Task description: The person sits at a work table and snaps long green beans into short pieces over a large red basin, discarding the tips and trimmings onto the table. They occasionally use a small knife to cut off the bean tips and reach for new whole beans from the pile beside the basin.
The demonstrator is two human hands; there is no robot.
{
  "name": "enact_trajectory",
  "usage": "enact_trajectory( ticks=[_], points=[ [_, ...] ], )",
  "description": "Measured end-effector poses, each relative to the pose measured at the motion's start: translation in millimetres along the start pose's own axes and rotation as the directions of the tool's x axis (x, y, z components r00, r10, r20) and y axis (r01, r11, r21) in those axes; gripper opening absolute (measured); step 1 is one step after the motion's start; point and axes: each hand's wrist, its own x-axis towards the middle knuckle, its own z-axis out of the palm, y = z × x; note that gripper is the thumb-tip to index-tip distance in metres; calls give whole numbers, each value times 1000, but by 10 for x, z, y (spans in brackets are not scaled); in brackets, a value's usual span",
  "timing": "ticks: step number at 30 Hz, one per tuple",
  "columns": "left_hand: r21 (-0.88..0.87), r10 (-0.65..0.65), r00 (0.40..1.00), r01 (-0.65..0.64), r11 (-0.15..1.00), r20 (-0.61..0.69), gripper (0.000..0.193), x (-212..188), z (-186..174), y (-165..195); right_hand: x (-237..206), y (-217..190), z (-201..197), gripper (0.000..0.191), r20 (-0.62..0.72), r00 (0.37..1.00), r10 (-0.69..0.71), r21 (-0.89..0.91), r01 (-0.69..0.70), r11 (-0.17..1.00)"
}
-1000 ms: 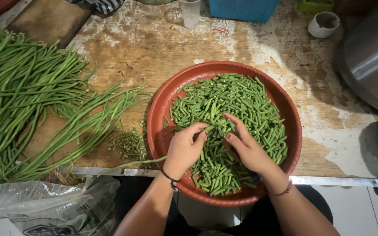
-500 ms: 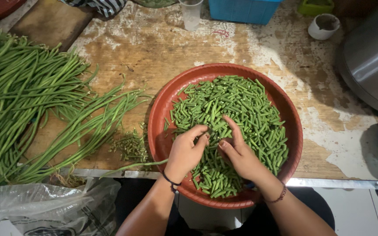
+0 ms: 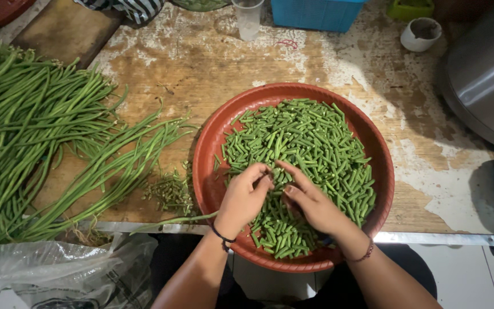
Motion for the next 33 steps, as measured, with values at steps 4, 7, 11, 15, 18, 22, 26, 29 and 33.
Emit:
enact_trajectory(
  ticks=[4,7,11,15,18,22,26,29,33],
  points=[
    [223,-137,990,136,965,-10,22,-17,-34,111,5,27,-28,49,-47,999,-27,-100,22,995],
    [346,-267,964,254,903,-10,23,-4,-95,214,7,14,-97,50,-75,996,-52,-55,48,997],
    [264,-251,967,253,931,-42,25,10,-94,175,-8,-34,-174,55,-44,995,-84,6,85,996],
    [102,-109,994,106,989,29,26,34,-135,-22,-90,-114,-222,59,-2,991,-132,-131,131,983],
    [88,-158,986,153,984,53,27,62,-135,-133,-97,-142,-153,61,-89,995,-39,-141,26,990],
    [89,-119,990,112,990,77,26,36,-76,-158,-122,-155,-91,64,-57,992,-110,-366,82,927],
    [86,-94,993,88,992,68,23,12,-58,-88,-102,-102,-9,71,-38,990,-133,-349,111,930],
    [129,-162,985,152,980,63,22,2,-58,-17,-89,-83,12,73,-55,995,-85,-333,62,941],
    [161,-165,985,156,975,43,22,7,-39,50,-89,-88,33,74,-94,996,-7,-297,-21,955]
  ],
)
